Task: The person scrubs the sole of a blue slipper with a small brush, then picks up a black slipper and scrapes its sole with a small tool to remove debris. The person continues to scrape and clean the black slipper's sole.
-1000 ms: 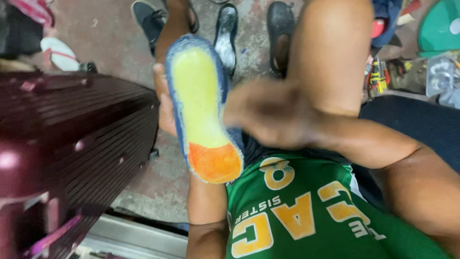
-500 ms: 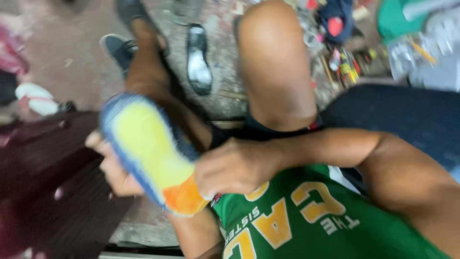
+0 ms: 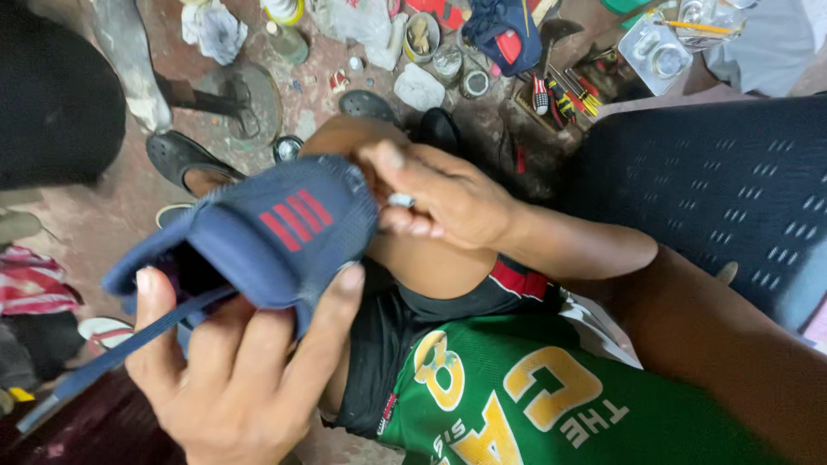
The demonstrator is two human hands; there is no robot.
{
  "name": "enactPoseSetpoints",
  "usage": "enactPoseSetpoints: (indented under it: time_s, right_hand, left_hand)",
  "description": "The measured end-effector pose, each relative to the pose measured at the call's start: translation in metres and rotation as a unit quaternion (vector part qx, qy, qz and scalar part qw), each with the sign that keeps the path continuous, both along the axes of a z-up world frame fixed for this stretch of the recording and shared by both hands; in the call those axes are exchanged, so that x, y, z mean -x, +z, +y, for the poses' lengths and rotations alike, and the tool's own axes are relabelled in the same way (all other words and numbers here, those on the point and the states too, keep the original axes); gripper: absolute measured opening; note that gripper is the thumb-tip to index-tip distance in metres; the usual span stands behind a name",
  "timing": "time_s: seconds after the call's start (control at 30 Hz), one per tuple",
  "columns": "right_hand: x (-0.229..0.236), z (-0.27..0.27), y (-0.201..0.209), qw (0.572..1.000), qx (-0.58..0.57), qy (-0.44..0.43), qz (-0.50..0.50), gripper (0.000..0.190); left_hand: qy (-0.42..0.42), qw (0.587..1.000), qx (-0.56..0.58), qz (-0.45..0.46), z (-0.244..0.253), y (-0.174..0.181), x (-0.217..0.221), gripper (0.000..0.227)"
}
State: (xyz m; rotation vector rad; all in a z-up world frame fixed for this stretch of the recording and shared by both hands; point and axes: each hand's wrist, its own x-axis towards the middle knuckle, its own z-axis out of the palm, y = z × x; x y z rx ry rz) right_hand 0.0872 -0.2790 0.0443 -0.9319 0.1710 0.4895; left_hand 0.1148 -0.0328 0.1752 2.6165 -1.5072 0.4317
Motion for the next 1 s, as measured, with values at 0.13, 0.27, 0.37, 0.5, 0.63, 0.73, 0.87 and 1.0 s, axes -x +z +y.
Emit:
enactPoseSetpoints:
  time_s: [0.13,0.27,0.37,0.5,0.63,0.73,0.87,1.0]
  right_hand:
    - [-0.02,-0.035,-0.015,0.997,-0.039,0.062,-0.01,0.094]
    - [-0.023,-0.056,-0.036,0.96,-0.267,0.017,0.083,0.093]
    - [-0.02,-0.069,-0.051,0.935,-0.266,-0.116,0.203,0.083]
    - [-0.017,-0.107,-0.072,0.992,-0.03,-0.119,0.019,0.091]
    - [-0.04,-0.167,-0.123,0.904,0.413,-0.023,-0.109,0.086]
    - [-0.078,-0.181,-0.179,0.831,0.555,-0.03,-0.034,0.062]
    - [-0.099,-0.164,-0.222,0.767,0.64,0.027,0.018,0.059]
    - [-0.123,-0.125,-0.244,0.753,0.652,0.095,0.001,0.055]
  left_hand:
    - [-0.065,0.986,-0.084,-0.127,-0.044,-0.007,-0.034,0.044]
    - [-0.167,0.979,-0.107,-0.044,-0.084,-0.035,-0.053,0.048]
    - [-0.204,0.975,-0.077,0.031,-0.113,-0.057,-0.057,0.048]
    - [-0.184,0.974,-0.009,0.136,-0.103,-0.066,-0.053,0.043]
    - [-0.013,0.923,0.259,0.284,-0.042,-0.078,-0.077,0.021]
    - [0.228,0.908,0.265,0.233,0.006,-0.089,-0.076,0.028]
    - [0.32,0.708,0.485,0.402,0.056,-0.117,-0.088,0.03]
    - [0.33,0.629,0.56,0.426,0.069,-0.118,-0.075,0.029]
